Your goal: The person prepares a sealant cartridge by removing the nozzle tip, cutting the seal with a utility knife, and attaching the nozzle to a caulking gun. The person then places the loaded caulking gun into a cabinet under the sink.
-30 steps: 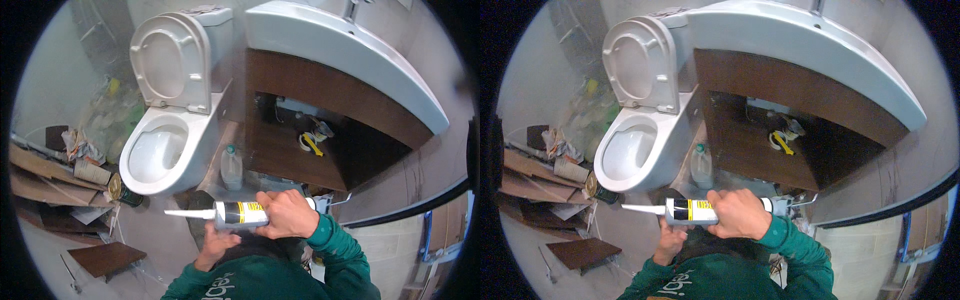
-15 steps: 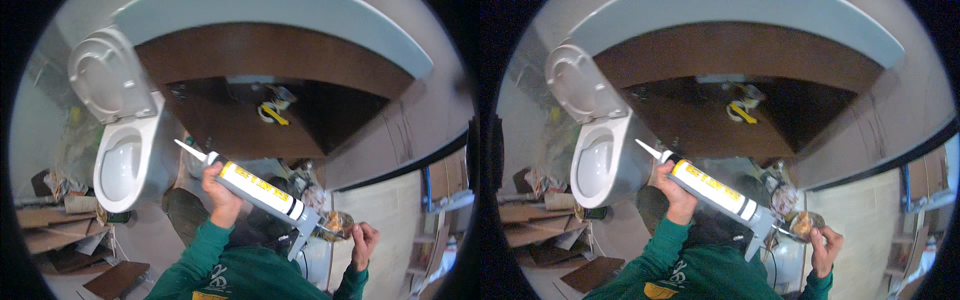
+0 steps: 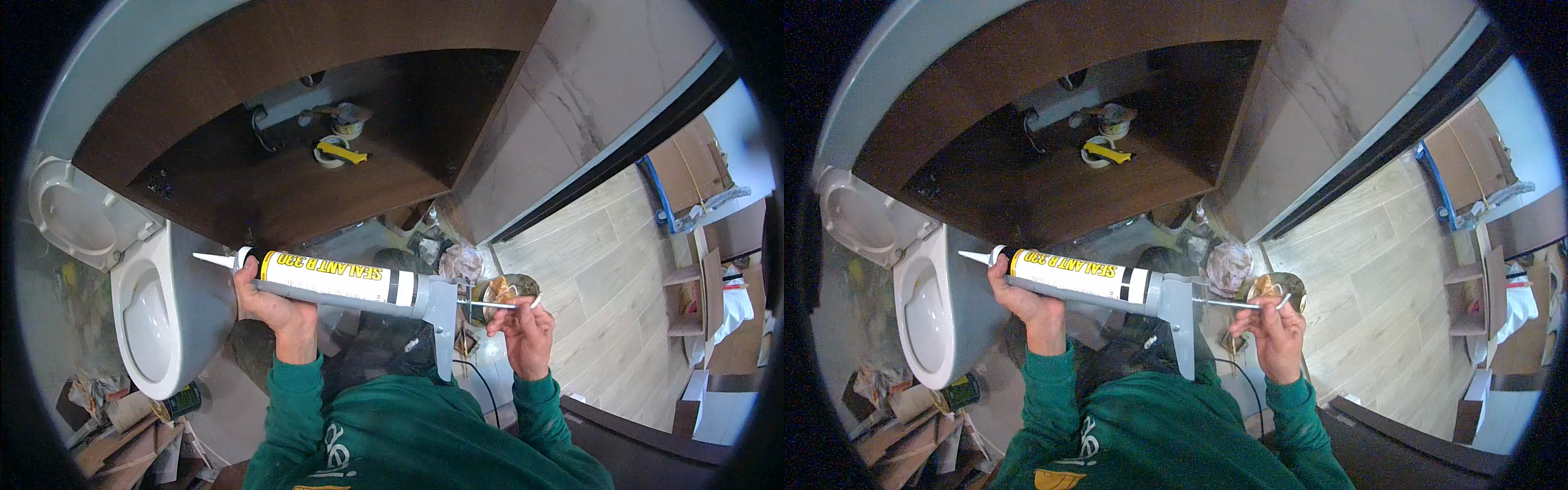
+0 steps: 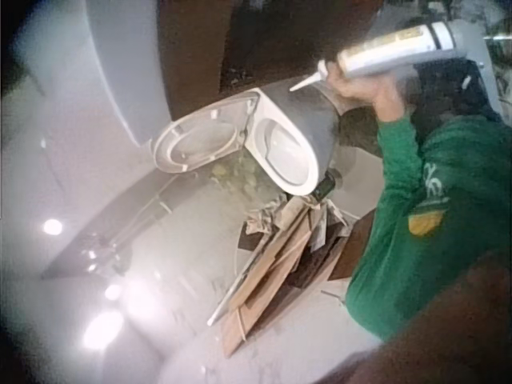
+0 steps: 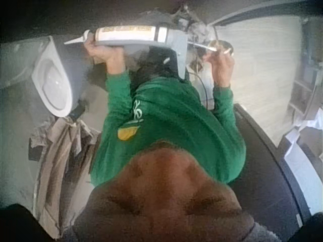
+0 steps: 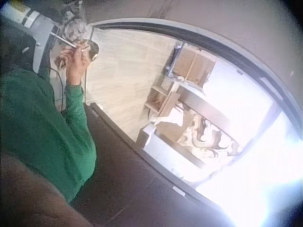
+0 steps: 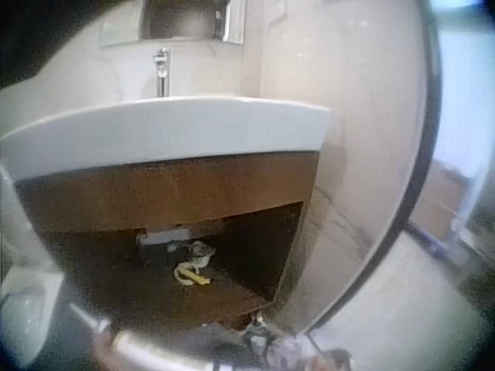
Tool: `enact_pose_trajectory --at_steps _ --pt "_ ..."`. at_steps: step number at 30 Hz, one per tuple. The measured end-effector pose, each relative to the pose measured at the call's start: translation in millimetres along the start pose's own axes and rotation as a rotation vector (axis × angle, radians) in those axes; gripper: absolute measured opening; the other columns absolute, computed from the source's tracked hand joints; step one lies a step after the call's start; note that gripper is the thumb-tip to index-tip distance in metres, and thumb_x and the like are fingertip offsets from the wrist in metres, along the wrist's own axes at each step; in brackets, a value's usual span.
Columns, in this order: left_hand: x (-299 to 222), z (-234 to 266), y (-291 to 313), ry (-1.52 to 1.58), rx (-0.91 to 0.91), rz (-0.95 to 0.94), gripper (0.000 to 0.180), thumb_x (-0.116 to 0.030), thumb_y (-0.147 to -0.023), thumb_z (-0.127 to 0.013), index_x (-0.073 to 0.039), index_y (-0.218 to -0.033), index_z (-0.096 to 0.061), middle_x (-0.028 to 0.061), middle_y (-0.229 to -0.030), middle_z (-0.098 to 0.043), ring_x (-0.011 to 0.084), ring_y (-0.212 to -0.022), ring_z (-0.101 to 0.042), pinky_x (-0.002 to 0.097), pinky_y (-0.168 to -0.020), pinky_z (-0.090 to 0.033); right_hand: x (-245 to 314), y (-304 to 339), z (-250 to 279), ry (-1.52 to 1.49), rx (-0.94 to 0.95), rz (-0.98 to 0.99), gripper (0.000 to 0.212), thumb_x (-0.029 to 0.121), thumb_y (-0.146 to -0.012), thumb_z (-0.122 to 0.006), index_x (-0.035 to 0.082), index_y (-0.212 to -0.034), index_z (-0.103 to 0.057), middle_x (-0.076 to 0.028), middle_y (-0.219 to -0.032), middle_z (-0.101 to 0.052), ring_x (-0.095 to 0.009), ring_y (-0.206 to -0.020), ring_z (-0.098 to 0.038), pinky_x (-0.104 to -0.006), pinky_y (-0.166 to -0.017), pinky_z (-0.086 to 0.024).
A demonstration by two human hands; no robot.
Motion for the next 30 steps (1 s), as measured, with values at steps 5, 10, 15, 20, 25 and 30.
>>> enact_pose_trajectory --at_steps 5,10,15,20,25,30 --pt "9 2 8 0.002 -0.052 0.098 0.040 -0.042 -0.083 -0.068 -0.016 -0.112 -0.058 0.0036 -0.101 -0.059 0.0204 -0.100 -0.060 0.0384 -0.090 -0.050 -14 6 -4 -0.022 -0.172 0.233 0.024 0.019 -0.109 -0.050 -0.002 -0.110 -0.062 -0.016 -0.083 -0.071 -0.024 -0.069 -0.071 -0.0392 -0.061 -0.062" --pt "30 -12 25 0.026 -0.086 0.248 0.037 -0.035 -0.081 -0.071 -0.017 -0.112 -0.061 0.0015 -0.099 -0.058 0.0203 -0.096 -0.059 0.0391 -0.089 -0.049 -34 23 -45 -0.188 0.168 -0.169 0.060 0.038 -0.092 -0.073 -0.001 -0.134 -0.056 -0.027 -0.123 -0.065 -0.036 -0.112 -0.065 -0.0489 -0.093 -0.051" --pt "58 -24 22 0.148 0.064 0.336 0.027 -0.036 -0.083 -0.067 -0.016 -0.100 -0.061 0.0041 -0.086 -0.062 0.0226 -0.083 -0.063 0.0386 -0.077 -0.052 -28 41 -74 -0.351 0.404 -0.442 0.075 0.043 -0.085 -0.072 -0.008 -0.138 -0.052 -0.036 -0.137 -0.057 -0.048 -0.127 -0.057 -0.0552 -0.105 -0.045" --pt "70 -18 0 0.166 0.138 0.409 0.032 -0.039 -0.082 -0.068 -0.015 -0.102 -0.060 0.0048 -0.086 -0.061 0.0235 -0.083 -0.063 0.0391 -0.078 -0.054 -41 36 -77 -0.197 0.112 -0.334 0.035 0.032 -0.099 -0.064 -0.003 -0.102 -0.059 -0.017 -0.082 -0.062 -0.032 -0.081 -0.065 -0.0484 -0.079 -0.055" --pt "76 -16 -33 0.153 0.218 0.504 0.039 -0.047 -0.083 -0.068 -0.013 -0.101 -0.060 0.0042 -0.086 -0.063 0.0208 -0.078 -0.063 0.0396 -0.075 -0.055 -74 11 -90 -0.009 0.194 -0.222 0.027 0.023 -0.097 -0.068 -0.002 -0.102 -0.058 -0.016 -0.084 -0.061 -0.028 -0.078 -0.062 -0.0495 -0.075 -0.054" --pt "63 -15 -73 -0.272 0.313 0.558 0.052 -0.061 -0.085 -0.068 -0.010 -0.096 -0.061 -0.0042 -0.065 -0.044 0.0104 -0.053 -0.043 0.0299 -0.049 -0.032 -123 -34 -116 -0.085 0.197 -0.194 0.025 0.021 -0.100 -0.066 -0.002 -0.101 -0.058 -0.015 -0.087 -0.062 -0.028 -0.083 -0.063 -0.0464 -0.073 -0.054"
Point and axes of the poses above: each hand's wrist, its own y-axis away from the middle knuckle, its own z-axis out of the back of the hand, x = y × z, the point moved 1 cm from there along -y, towards the middle knuckle
